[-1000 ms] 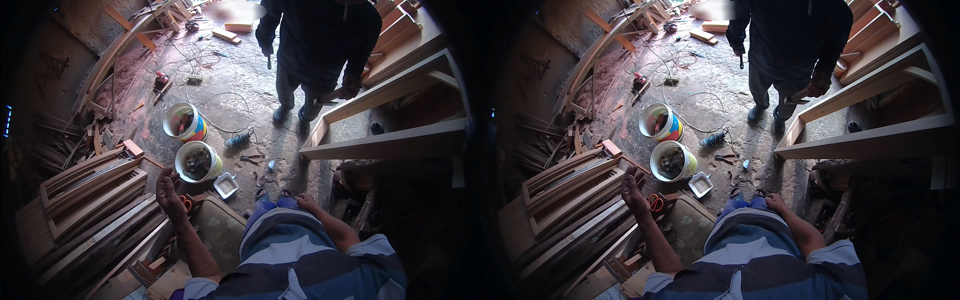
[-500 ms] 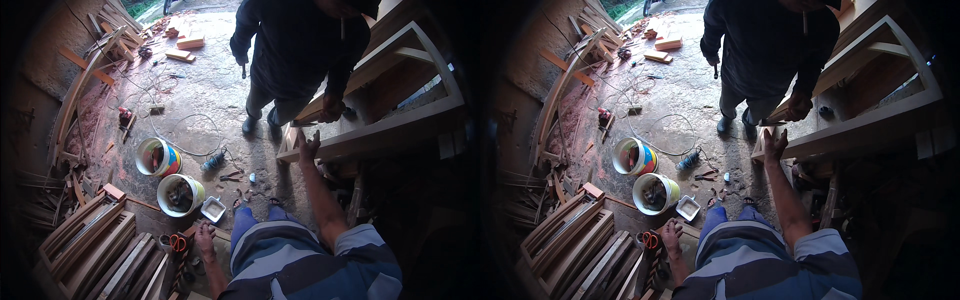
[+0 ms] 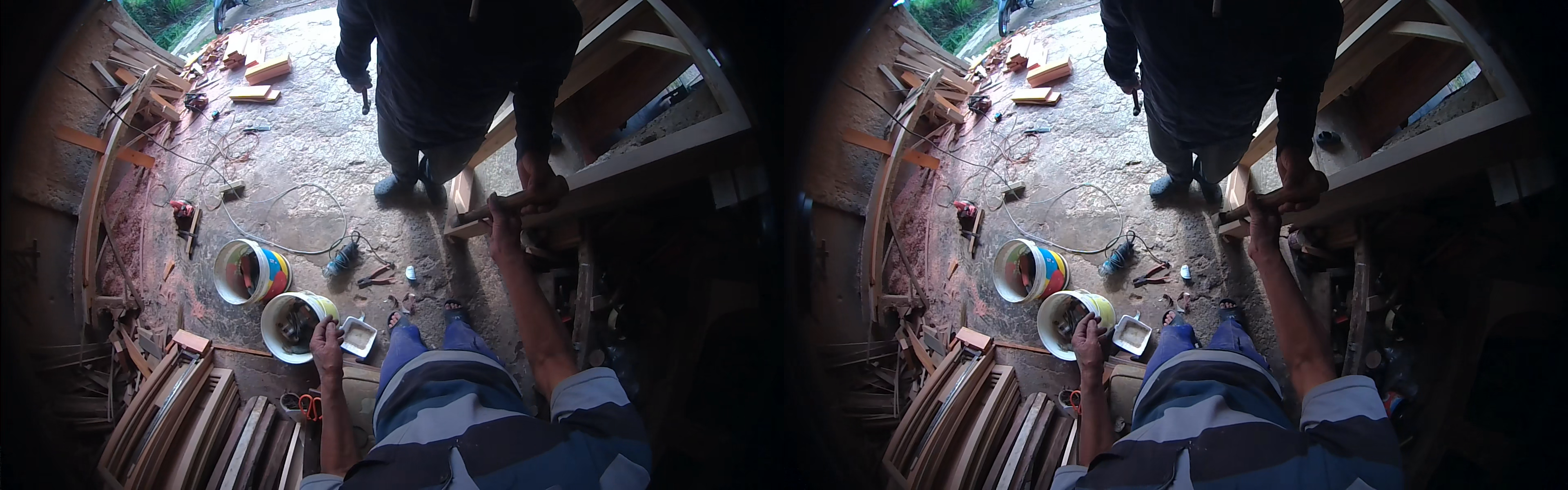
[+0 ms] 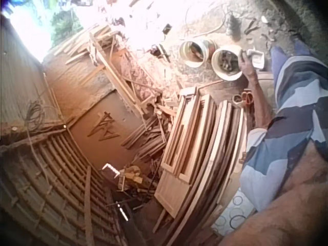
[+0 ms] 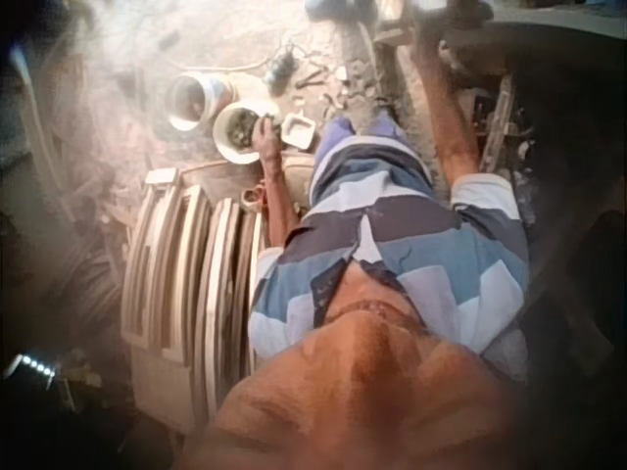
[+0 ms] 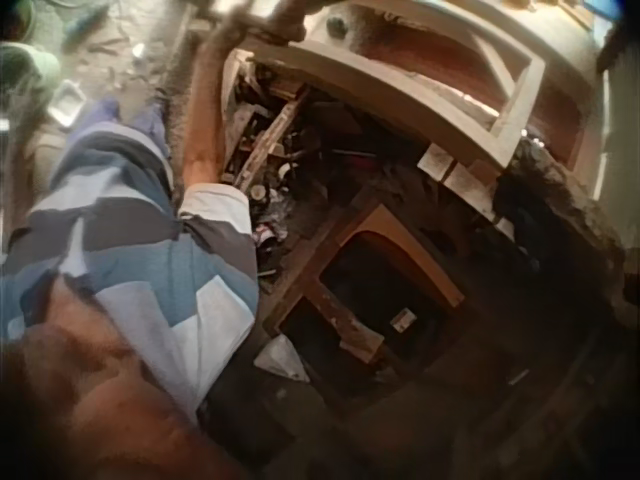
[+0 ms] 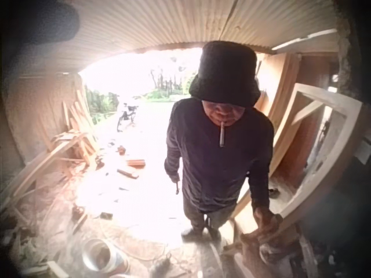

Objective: The person picks up a piece of wood, marks it with a pencil, and then uses a circular saw to cut the wood into smaller pieces. The person handles the wood and saw with both hands, positioning the wood on a workbench before cutting.

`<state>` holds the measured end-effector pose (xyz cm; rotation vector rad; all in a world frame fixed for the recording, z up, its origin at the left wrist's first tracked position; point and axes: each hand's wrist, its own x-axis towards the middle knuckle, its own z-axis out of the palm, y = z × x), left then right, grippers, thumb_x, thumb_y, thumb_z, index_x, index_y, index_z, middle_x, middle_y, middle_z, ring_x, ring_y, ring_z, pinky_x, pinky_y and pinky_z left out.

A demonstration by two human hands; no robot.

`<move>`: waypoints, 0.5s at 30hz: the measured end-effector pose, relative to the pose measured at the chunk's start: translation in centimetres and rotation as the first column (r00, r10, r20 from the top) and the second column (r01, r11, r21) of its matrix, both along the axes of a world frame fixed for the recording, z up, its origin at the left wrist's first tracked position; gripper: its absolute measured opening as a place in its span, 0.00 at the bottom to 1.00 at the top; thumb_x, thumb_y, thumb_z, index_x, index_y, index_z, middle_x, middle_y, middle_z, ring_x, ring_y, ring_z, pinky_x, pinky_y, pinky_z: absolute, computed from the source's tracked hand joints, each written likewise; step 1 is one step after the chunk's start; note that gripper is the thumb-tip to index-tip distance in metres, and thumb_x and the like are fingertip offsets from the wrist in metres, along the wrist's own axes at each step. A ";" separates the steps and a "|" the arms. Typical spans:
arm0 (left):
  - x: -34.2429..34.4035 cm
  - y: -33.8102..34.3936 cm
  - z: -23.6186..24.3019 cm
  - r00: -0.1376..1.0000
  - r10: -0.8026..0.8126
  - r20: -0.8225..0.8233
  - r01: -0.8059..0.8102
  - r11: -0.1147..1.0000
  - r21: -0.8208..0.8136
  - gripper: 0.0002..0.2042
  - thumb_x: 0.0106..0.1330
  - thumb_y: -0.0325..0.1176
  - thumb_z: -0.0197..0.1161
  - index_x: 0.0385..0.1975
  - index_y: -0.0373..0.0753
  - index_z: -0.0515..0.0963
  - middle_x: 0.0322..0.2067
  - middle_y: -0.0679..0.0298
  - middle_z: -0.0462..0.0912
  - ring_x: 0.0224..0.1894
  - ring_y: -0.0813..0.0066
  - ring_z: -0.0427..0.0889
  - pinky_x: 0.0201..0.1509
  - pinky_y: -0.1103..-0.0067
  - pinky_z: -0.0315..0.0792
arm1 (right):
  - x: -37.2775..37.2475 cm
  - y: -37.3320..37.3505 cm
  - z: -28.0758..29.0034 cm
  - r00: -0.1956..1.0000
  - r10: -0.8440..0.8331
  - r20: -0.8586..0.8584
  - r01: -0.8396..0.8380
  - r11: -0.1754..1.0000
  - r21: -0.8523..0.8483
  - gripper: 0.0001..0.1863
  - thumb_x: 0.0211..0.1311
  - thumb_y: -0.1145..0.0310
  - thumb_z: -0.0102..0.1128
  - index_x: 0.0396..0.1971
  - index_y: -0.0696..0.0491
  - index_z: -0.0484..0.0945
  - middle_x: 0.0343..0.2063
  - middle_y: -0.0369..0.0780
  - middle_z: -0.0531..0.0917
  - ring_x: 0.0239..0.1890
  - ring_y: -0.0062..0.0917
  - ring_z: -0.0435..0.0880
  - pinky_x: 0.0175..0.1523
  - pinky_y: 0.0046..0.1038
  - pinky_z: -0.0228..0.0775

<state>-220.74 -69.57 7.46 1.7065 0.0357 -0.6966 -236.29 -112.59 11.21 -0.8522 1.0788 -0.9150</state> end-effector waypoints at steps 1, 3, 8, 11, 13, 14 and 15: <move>-0.1 -1.7 0.2 0.995 -0.104 0.012 0.103 0.992 0.075 0.19 0.76 0.36 0.58 0.62 0.34 0.75 0.43 0.61 0.85 0.37 0.77 0.83 0.40 0.79 0.77 | -0.5 2.0 1.0 0.999 0.011 0.046 -0.012 1.000 0.020 0.29 0.59 0.49 0.74 0.51 0.50 0.72 0.45 0.36 0.77 0.50 0.28 0.80 0.55 0.41 0.77; -1.6 -5.7 1.3 0.904 -0.354 0.240 0.337 0.935 0.111 0.22 0.73 0.35 0.60 0.66 0.38 0.72 0.45 0.57 0.87 0.40 0.73 0.85 0.45 0.76 0.78 | -1.3 5.7 2.8 0.991 -0.012 0.131 -0.001 0.995 0.100 0.31 0.59 0.46 0.74 0.52 0.50 0.71 0.47 0.37 0.77 0.52 0.31 0.80 0.55 0.43 0.78; -5.0 -13.5 6.3 0.613 -0.557 0.561 0.572 0.802 0.172 0.28 0.69 0.33 0.63 0.70 0.44 0.66 0.56 0.51 0.81 0.48 0.57 0.86 0.52 0.68 0.79 | -1.7 12.2 4.9 0.957 -0.143 0.254 0.053 0.942 0.332 0.32 0.58 0.45 0.73 0.53 0.50 0.71 0.47 0.38 0.79 0.51 0.32 0.83 0.51 0.40 0.83; -4.9 -14.7 7.7 0.591 -0.551 0.590 0.547 0.811 0.209 0.27 0.69 0.32 0.63 0.68 0.43 0.68 0.58 0.52 0.79 0.49 0.55 0.85 0.52 0.66 0.78 | -1.6 14.5 4.8 0.954 -0.179 0.240 0.082 0.928 0.364 0.33 0.57 0.44 0.74 0.52 0.51 0.72 0.42 0.36 0.80 0.45 0.29 0.84 0.46 0.31 0.84; -5.0 -14.3 7.6 0.637 -0.560 0.530 0.560 0.808 0.181 0.25 0.68 0.32 0.63 0.66 0.42 0.70 0.58 0.52 0.79 0.48 0.55 0.85 0.52 0.66 0.78 | -2.1 15.6 4.8 0.960 -0.189 0.206 0.107 0.930 0.351 0.33 0.57 0.44 0.74 0.53 0.51 0.72 0.42 0.35 0.80 0.43 0.27 0.84 0.44 0.28 0.84; -5.2 -14.1 7.4 0.596 -0.551 0.584 0.558 0.808 0.192 0.23 0.69 0.32 0.62 0.64 0.41 0.71 0.56 0.52 0.79 0.47 0.56 0.85 0.50 0.66 0.78 | -2.5 15.9 4.9 0.963 -0.160 0.217 0.080 0.937 0.339 0.33 0.57 0.45 0.74 0.53 0.50 0.71 0.43 0.35 0.79 0.44 0.28 0.84 0.44 0.28 0.84; -5.5 -14.0 7.1 0.626 -0.554 0.548 0.556 0.810 0.184 0.23 0.69 0.32 0.62 0.63 0.41 0.71 0.55 0.53 0.80 0.47 0.57 0.85 0.50 0.67 0.78 | -3.2 16.1 5.1 0.965 -0.140 0.219 0.061 0.940 0.335 0.32 0.57 0.46 0.74 0.53 0.49 0.70 0.44 0.35 0.78 0.45 0.28 0.84 0.44 0.28 0.84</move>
